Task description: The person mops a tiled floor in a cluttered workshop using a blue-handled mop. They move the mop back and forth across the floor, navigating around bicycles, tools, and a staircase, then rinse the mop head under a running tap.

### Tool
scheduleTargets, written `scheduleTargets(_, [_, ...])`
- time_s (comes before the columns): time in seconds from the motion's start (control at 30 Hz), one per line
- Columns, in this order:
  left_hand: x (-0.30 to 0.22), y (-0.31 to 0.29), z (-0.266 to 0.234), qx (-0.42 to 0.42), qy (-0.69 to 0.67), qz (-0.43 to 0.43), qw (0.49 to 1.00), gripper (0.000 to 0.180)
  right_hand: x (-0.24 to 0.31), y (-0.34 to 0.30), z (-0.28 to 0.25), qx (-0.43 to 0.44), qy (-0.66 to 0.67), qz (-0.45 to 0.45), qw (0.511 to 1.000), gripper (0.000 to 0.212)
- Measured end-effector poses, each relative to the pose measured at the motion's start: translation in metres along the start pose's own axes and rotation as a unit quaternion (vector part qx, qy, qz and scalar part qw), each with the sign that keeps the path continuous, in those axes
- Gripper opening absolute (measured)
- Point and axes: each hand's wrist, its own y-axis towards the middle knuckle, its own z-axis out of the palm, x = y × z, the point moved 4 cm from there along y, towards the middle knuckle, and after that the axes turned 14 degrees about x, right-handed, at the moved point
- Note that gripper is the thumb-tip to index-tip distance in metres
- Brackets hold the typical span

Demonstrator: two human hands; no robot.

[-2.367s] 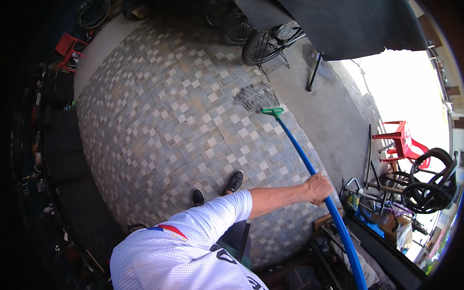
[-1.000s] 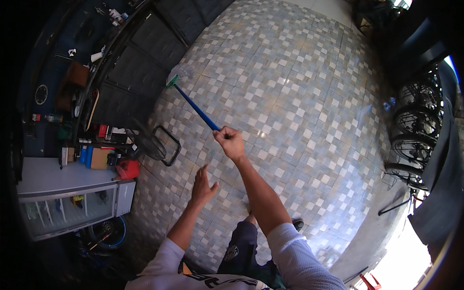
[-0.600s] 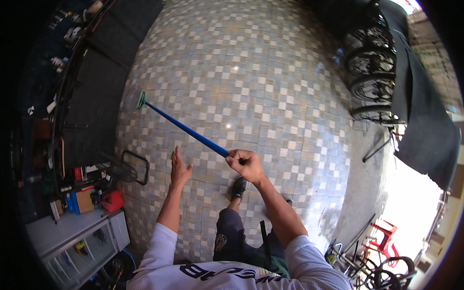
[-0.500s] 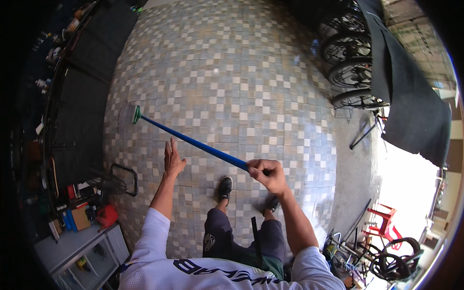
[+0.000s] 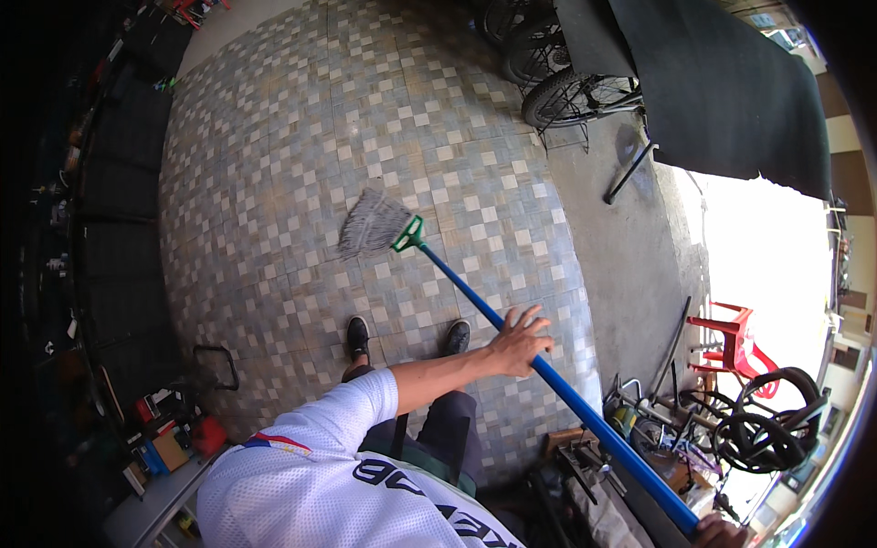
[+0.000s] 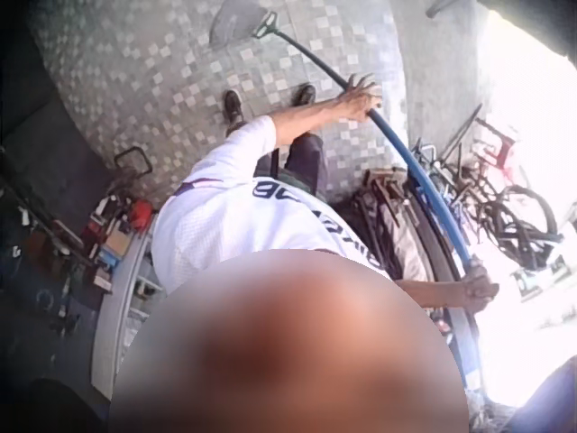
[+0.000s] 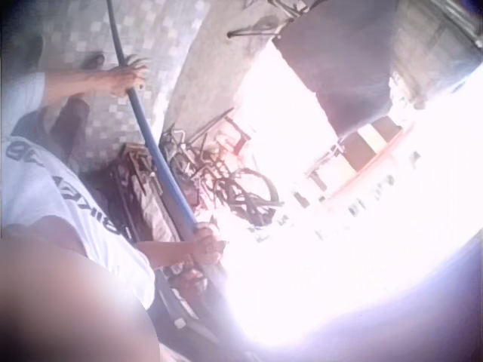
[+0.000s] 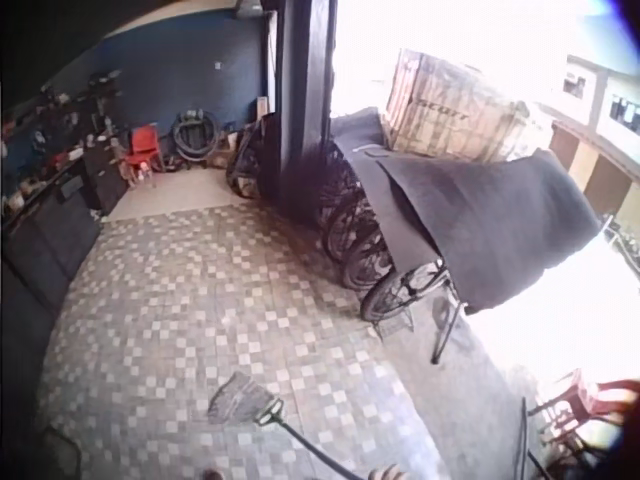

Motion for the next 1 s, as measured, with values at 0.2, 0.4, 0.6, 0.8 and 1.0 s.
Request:
scheduleTargets(0.2, [-0.125, 0.155, 0.025, 0.057, -0.003, 0.144, 0.988, 0.024, -0.023, -0.031, -0.022, -0.112, -0.081, -0.012, 0.99, 0.023])
scheduleTargets(0.4, [-0.143, 0.176, 0.025, -0.001, 0.034, 0.148, 0.988, 0.02, -0.112, -0.032, 0.037, -0.113, -0.09, 0.015, 0.989, 0.023])
scheduleTargets(0.6, [-0.095, 0.059, -0.001, -0.076, -0.013, 0.097, 0.992, 0.019, -0.159, -0.02, 0.129, -0.056, -0.043, 0.02, 0.997, 0.023])
scheduleTargets(0.8, [-0.014, -0.14, -0.023, -0.171, -0.083, 0.019, 0.982, 0.015, -0.148, -0.004, 0.236, 0.042, 0.029, 0.002, 0.999, 0.024])
scheduleTargets(1.0, [0.128, -0.401, -0.034, -0.365, -0.08, -0.127, 0.919, 0.015, -0.081, 0.029, 0.362, 0.209, 0.159, -0.03, 0.965, 0.024])
